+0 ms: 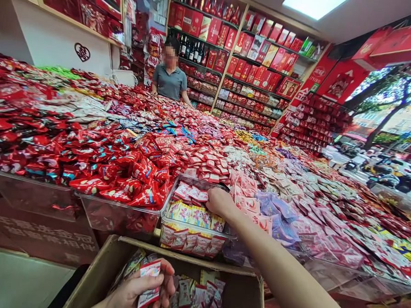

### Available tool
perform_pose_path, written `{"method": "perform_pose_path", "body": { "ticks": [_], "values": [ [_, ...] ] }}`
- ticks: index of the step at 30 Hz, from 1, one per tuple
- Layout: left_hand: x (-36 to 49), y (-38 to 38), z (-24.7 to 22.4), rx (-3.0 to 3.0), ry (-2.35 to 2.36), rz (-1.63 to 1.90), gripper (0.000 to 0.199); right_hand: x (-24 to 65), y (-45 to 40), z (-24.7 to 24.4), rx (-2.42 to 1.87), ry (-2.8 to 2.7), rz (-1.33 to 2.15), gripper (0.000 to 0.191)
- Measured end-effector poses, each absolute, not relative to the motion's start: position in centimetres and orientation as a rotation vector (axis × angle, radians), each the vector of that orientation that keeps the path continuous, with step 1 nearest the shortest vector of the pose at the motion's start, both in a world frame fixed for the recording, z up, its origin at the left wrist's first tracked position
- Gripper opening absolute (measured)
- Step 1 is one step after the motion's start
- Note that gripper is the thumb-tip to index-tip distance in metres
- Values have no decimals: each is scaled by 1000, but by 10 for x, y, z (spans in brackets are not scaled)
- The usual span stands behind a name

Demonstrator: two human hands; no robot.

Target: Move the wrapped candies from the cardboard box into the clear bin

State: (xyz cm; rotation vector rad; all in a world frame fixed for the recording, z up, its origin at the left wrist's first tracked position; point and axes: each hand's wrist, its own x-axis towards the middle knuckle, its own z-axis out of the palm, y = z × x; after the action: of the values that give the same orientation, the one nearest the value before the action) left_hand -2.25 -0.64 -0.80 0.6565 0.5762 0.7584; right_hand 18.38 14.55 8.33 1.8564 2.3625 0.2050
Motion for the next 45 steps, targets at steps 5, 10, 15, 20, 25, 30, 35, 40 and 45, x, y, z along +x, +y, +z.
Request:
{"method": "perform_pose_path", "body": {
  "ticks": [5,10,15,20,25,30,35,40,45],
  "values": [
    [-22,-6,-6,664,576,756,13,184,146,91,1996,2327,216,20],
    [-22,-6,-8,670,574,754,13,185,143,109,2124,2311,244,24],
    [-23,-4,-15,668,573,731,18,190,138,138,2256,2379,306,16],
    [-22,-4,-14,657,579,741,16,193,135,150,2286,2411,584,16],
    [-22,-5,-11,664,557,746,23,168,100,144,1996,2765,588,11],
    [-30,-7,-10,607,336,797,52,125,22,114,1085,3197,550,11],
    [-35,-4,1,429,378,805,27,110,-9,79,568,3271,361,13],
    [-30,-2,4,481,526,808,16,140,43,114,1419,3047,37,19],
    [-29,-2,0,527,537,823,17,167,115,119,1985,2303,132,19]
  ]
}}
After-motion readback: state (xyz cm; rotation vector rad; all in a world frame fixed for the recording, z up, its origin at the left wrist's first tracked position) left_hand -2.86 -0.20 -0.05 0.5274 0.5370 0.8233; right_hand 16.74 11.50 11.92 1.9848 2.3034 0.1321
